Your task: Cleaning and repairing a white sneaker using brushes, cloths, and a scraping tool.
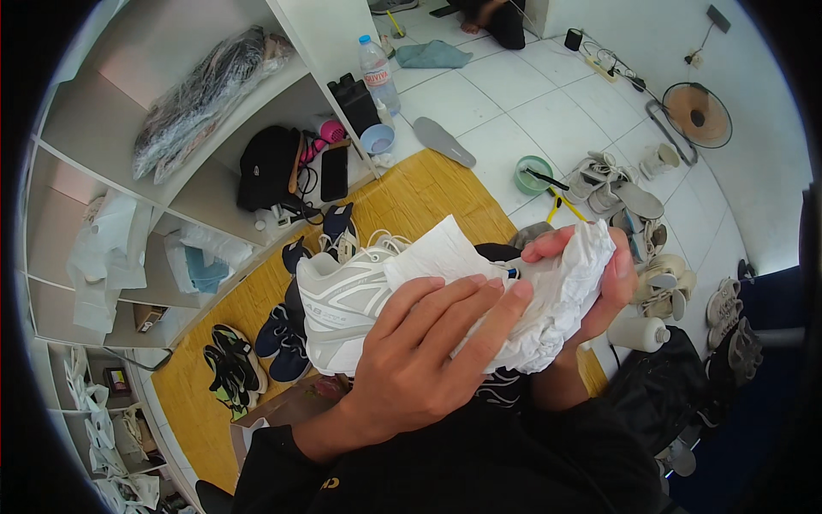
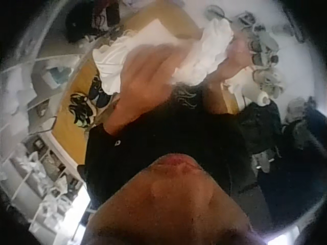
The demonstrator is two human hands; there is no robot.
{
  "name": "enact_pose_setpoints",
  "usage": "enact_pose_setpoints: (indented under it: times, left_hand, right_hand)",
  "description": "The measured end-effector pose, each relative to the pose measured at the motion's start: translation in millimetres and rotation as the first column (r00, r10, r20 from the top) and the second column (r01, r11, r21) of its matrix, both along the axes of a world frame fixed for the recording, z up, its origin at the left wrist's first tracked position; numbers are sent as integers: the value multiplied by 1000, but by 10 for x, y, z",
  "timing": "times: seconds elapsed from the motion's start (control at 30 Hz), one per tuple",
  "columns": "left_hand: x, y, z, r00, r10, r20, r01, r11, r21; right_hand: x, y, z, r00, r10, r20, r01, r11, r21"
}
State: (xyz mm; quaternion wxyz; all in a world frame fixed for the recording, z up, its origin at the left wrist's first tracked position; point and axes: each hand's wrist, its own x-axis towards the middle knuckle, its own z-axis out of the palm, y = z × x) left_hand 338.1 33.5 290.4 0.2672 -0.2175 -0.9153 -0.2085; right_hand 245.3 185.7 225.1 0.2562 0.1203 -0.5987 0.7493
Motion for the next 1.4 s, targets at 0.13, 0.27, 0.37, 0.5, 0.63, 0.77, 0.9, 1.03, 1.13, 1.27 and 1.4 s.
enact_pose_setpoints:
  times: [0.13,0.27,0.37,0.5,0.63,0.77,0.9,1.03,1.13,1.27,1.4]
  left_hand:
    - [10,22,113,1000,0,-4,0,1000,-13]
    - [61,7,13,1000,-18,-12,17,999,-39]
    - [118,26,9,999,-42,-15,41,998,-52]
    - [100,-64,-7,999,-39,-1,39,998,-51]
    - [91,-104,-2,999,-29,30,30,999,-15]
    - [116,-127,-25,998,-55,34,56,998,-39]
    - [99,-171,-15,998,-62,31,62,998,-15]
    - [89,-178,-21,998,-62,24,62,998,22]
    - [94,-191,-26,996,-76,46,73,995,66]
    - [91,-187,-56,997,-79,17,77,994,75]
    - [127,-384,-195,997,-73,-16,75,976,203]
  right_hand:
    - [51,-88,49,996,70,-61,-76,993,-95]
    - [67,-136,7,990,109,-90,-123,976,-177]
    - [112,-107,34,991,97,-92,-113,976,-189]
    - [120,-126,27,999,49,12,-47,996,-80]
    - [114,-134,21,998,49,35,-48,999,-23]
    - [130,-142,8,997,67,41,-64,996,-69]
    - [129,-170,60,997,74,29,-72,995,-71]
    - [118,-179,58,997,73,31,-72,996,-54]
    - [117,-200,52,996,72,42,-70,996,-60]
    - [124,-170,34,998,59,12,-59,998,-16]
    - [238,-285,232,964,225,-143,-247,956,-160]
